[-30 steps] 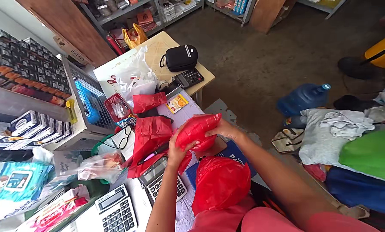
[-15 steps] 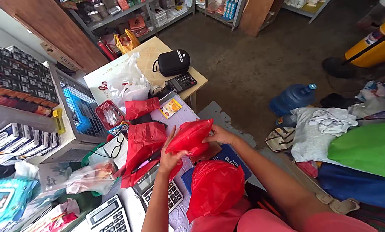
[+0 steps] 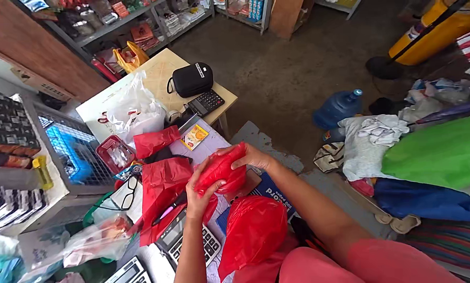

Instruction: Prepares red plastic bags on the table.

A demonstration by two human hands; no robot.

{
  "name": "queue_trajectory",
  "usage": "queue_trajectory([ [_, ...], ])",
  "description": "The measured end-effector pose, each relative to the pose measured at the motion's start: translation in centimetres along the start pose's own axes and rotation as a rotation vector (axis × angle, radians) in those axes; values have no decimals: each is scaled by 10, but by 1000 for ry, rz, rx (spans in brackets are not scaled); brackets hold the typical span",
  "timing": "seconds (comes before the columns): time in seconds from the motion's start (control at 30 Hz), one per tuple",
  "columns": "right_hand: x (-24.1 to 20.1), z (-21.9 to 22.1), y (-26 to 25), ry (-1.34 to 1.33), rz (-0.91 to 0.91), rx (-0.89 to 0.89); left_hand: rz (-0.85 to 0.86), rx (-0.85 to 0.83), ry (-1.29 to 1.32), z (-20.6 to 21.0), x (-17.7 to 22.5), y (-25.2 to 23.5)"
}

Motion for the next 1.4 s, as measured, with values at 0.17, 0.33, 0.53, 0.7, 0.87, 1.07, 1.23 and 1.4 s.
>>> queue_trajectory([
  [0.17, 34, -12, 12, -39, 66, 84, 18, -3, 21, -4, -16, 10],
  [0.33, 45, -14, 13, -78, 60, 121, 9, 24, 54, -4, -24, 14],
  [0.53, 29, -24, 17, 177, 125, 109, -158, 86, -14, -6, -36, 33],
  [0.7, -14, -12, 19, 313, 117, 40, -87, 65, 19, -14, -5, 21],
  [0.87, 3, -2, 11, 259, 82, -41, -49, 65, -151, -3, -17, 19],
  [1.07, 29, -5, 22, 250, 190, 68, -267, 43, -240, -1, -48, 32],
  [1.23, 22, -5, 18, 299, 198, 28, -225, 74, -225, 1, -50, 29],
  [1.4, 14, -2, 25, 454, 152, 41, -209, 72, -425, -14, -32, 39],
])
Point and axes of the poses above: each hand's wrist, its own y-axis away from the middle knuckle, its own z-axis out of the palm, x = y × z, the point moved 6 cm from there along -y, towards the middle knuckle, and after that the axes turned 7 degrees about -y, right-handed, at the moved point
